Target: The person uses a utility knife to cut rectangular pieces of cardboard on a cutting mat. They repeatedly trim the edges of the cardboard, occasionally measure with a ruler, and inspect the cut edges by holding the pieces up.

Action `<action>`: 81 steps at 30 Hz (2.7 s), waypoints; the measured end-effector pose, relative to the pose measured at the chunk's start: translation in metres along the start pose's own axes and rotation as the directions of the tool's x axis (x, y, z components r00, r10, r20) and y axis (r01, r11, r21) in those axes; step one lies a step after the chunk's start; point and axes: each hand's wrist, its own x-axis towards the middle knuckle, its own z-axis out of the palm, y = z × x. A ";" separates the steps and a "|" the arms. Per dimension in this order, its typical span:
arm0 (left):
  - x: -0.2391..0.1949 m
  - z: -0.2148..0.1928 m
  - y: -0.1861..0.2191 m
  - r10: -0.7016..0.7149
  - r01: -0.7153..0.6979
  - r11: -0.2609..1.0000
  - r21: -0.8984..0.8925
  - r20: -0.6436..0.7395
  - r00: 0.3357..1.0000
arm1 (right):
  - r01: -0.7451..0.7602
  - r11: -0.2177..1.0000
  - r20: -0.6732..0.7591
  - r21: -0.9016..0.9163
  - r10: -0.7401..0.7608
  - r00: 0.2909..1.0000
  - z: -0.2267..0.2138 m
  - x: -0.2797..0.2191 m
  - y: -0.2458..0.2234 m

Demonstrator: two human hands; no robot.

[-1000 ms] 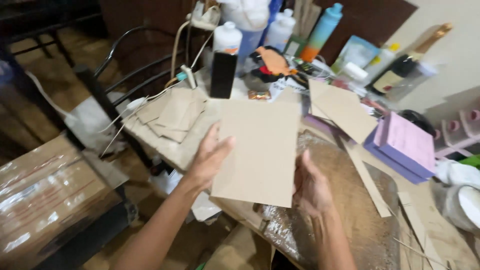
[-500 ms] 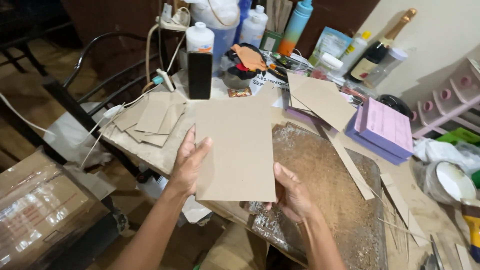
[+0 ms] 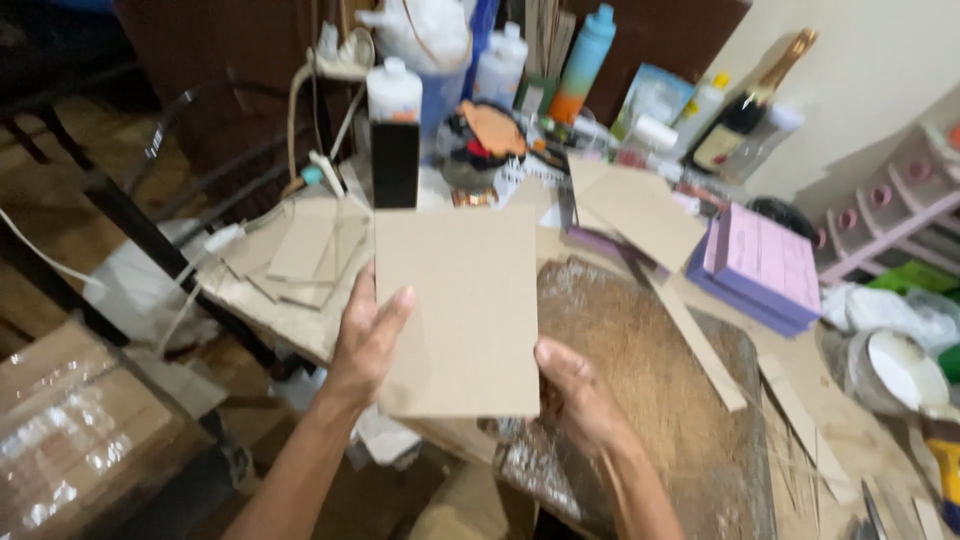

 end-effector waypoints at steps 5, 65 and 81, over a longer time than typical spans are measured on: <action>-0.005 0.001 0.011 -0.067 0.064 0.997 -0.041 -0.079 0.995 | -0.108 0.994 -0.070 -0.012 0.106 0.992 0.020 -0.009 -0.015; -0.010 -0.108 0.017 -0.154 -0.118 0.609 0.784 0.262 0.953 | 0.059 0.213 0.072 -0.975 0.057 0.996 0.077 0.060 -0.099; -0.067 -0.117 0.008 -0.074 -0.111 0.777 0.619 0.265 0.961 | -0.203 0.266 -0.131 -0.942 0.265 0.955 0.078 0.030 -0.129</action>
